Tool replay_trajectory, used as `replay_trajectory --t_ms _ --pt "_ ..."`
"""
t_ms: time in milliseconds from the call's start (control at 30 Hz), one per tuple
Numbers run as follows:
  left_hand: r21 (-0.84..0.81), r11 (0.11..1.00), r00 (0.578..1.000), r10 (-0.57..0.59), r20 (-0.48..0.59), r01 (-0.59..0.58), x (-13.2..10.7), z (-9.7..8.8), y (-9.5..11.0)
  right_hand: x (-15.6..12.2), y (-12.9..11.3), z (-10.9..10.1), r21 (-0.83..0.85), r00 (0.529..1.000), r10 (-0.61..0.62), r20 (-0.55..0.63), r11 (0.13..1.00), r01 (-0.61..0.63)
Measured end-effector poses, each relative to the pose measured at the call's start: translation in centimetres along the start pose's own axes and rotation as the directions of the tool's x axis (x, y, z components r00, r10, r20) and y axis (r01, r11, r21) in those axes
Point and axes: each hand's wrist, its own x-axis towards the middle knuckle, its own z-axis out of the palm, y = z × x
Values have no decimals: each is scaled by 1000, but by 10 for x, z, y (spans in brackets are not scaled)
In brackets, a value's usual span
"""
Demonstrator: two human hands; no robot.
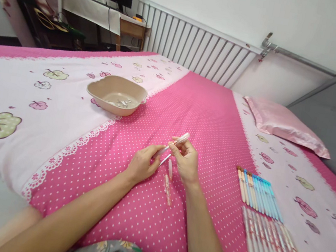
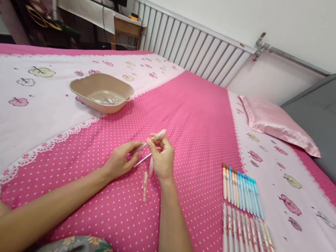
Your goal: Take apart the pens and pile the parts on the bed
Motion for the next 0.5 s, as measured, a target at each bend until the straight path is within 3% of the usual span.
replay_trajectory --t_ms 500 --pt "-21 999 999 -26 47 27 1 -2 3 -3 -6 -3 77 992 33 123 996 -43"
